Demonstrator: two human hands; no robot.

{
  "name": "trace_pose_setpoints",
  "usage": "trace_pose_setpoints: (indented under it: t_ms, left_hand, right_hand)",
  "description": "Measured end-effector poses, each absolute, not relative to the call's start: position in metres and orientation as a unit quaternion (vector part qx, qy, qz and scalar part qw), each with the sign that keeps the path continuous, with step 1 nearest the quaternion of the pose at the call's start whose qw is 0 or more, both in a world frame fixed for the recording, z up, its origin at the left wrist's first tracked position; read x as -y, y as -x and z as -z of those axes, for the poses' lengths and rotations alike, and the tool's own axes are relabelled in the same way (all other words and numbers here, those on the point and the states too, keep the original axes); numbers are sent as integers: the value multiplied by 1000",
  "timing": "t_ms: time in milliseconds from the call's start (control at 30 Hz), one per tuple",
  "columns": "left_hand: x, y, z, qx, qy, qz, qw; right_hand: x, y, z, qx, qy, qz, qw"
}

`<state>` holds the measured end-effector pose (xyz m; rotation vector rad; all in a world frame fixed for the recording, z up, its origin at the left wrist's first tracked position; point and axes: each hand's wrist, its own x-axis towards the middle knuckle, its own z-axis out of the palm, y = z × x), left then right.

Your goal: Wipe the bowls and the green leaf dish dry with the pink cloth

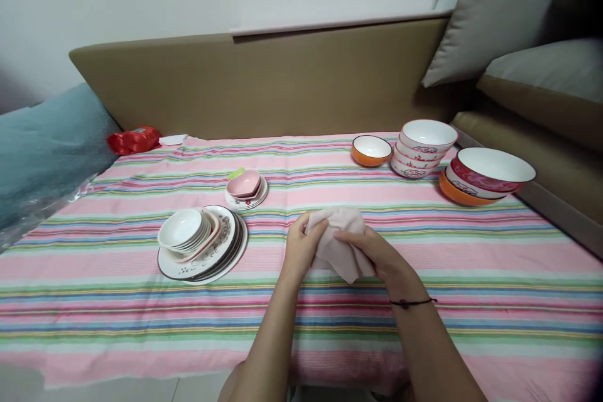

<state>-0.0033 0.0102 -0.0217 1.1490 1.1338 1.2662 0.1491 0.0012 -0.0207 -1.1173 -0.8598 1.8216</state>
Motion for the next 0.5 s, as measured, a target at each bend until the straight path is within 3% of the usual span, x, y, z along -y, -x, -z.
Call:
trace_pose_setpoints:
  t_ms: [267, 367, 500]
  left_hand:
    - [-11, 11, 28, -585, -483, -475, 447]
    - [-11, 15, 36, -689, -520, -346, 367]
    - [-11, 8, 46, -693, -565, -187, 407]
  right_hand:
    - [-12, -154, 25, 253, 534, -579, 561]
    - [-16, -168, 31, 255, 585, -465, 614]
    - [-17, -177, 43, 421, 617, -338, 572]
